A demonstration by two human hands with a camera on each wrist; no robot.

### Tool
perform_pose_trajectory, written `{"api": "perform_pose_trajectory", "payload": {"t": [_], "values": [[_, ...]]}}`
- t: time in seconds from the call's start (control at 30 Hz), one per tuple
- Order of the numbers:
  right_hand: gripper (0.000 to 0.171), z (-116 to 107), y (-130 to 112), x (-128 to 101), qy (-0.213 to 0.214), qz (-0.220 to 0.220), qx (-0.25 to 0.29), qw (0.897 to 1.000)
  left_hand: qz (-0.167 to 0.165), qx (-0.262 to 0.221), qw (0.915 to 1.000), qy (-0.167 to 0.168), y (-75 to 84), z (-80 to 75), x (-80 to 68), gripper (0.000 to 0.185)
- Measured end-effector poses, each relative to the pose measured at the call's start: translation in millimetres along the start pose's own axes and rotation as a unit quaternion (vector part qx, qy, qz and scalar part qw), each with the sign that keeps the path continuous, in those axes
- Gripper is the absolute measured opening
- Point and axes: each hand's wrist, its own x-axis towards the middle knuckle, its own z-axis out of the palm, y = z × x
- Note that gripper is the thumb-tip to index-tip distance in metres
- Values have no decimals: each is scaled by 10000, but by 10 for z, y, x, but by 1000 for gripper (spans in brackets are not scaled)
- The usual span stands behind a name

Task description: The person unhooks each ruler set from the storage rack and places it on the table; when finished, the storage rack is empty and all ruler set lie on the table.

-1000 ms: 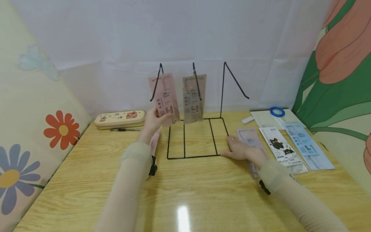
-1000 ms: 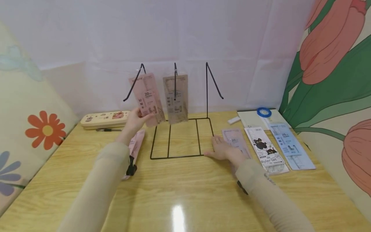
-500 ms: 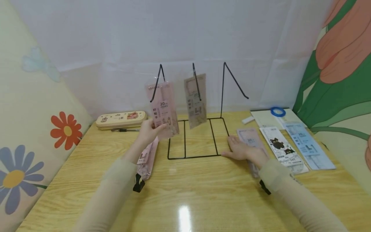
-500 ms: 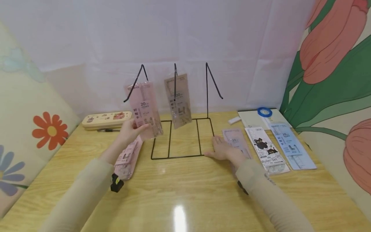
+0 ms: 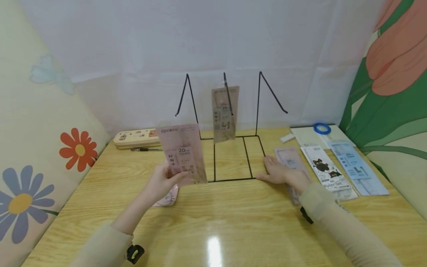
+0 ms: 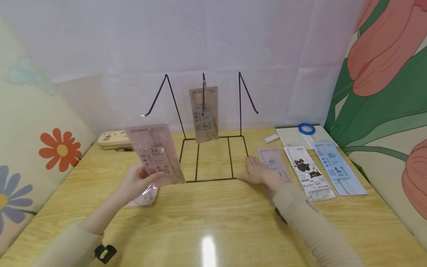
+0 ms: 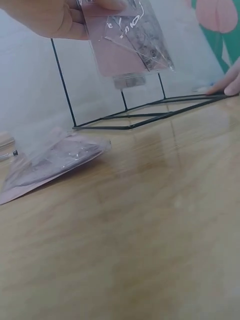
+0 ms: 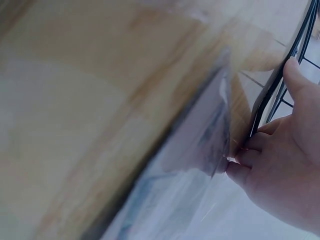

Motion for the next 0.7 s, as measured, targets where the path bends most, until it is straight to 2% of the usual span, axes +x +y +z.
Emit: {"api": "perform_pose_trajectory", "payload": {"t": [0.1, 0.17, 0.27, 0.4, 0.47, 0.57, 0.63, 0.7], "values": [[87, 3, 7, 4, -4, 9, 2, 10000, -97, -180, 9998, -44, 33, -56, -161, 24], [87, 6, 14, 8, -9, 37, -1, 10000, -213, -189, 9996, 95, 36, -130, -249, 24], [88, 3, 9, 10, -10, 61, 1, 10000, -374, -126, 9979, 518, -4, -301, -361, 26], [88, -3, -10, 0, -18, 89, 0, 10000, -729, 127, 9906, 1153, -116, -589, -506, 23], [88, -2, -13, -6, -26, 83, 16, 10000, -1042, 299, 9858, 1283, -182, -741, -582, 22], [87, 0, -14, -12, -25, 103, 20, 9999, -1787, 450, 9750, 1240, -275, -951, -681, 34], [88, 2, -16, -14, -12, 100, 28, 9999, -2311, 597, 9660, 996, -337, -1058, -726, 51], [88, 7, -14, -13, -5, 120, 4, 9999, -2809, 806, 9535, 731, -399, -1120, -756, 65]]}}
